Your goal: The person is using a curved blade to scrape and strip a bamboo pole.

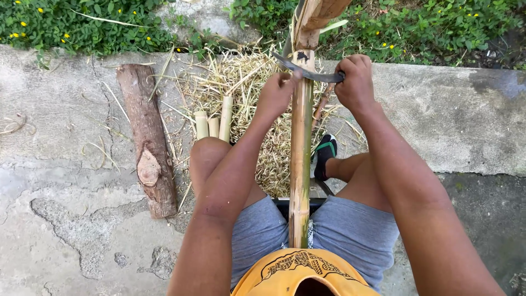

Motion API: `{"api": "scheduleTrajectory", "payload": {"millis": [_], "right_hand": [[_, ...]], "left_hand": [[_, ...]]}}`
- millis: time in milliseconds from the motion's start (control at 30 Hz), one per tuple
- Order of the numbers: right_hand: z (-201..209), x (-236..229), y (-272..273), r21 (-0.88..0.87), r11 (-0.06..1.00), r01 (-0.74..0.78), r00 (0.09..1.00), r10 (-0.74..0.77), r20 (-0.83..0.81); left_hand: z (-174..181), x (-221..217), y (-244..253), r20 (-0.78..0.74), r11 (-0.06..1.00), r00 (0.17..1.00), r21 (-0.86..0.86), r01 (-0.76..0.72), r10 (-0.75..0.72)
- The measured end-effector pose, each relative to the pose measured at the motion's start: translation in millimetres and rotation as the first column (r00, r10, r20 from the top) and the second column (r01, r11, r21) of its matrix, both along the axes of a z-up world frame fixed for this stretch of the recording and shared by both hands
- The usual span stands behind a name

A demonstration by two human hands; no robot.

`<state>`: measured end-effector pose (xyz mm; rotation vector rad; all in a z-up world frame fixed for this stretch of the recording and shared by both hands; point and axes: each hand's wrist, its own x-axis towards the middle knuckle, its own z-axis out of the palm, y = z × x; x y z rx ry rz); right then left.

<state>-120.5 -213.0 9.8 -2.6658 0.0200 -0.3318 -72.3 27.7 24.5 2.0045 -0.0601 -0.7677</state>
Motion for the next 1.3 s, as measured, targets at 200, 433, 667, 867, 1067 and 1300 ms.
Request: {"api": "scheduleTrajectory", "payload": {"millis": [200,433,667,867,1067,1300], "right_hand": [[-10.6,15.4,-2.2,-0.037,0.999,-0.036,0.998,0.037,0.048],[-10.5,22.1,-1.0,-0.04,0.998,-0.045,0.999,0.045,-0.002],[-4.3,28.6,0.5,-0.116,0.992,-0.043,0.999,0.044,0.001],[-12.4,31.5,-1.8,-0.193,0.981,-0.035,0.999,0.035,-0.002],[-19.7,33.6,1.8,-0.202,0.979,0.002,0.999,0.008,0.051],[-29.5,73.2,-0.8,-0.179,0.983,0.029,0.996,-0.014,0.086]], "left_hand": [[-34.2,41.8,-11.9,-0.15,0.875,0.921,-0.289,-0.388,0.359],[-30.4,42.4,-9.3,-0.191,0.795,0.896,-0.415,-0.443,0.4],[-29.5,41.2,-12.0,-0.189,0.751,0.88,-0.463,-0.471,0.436],[-29.8,44.8,-17.5,-0.16,0.787,0.878,-0.393,-0.476,0.452],[-32.4,50.2,-21.4,-0.157,0.76,0.864,-0.42,-0.497,0.478],[-44.2,88.8,-26.3,-0.151,0.686,0.835,-0.502,-0.526,0.53]]}}
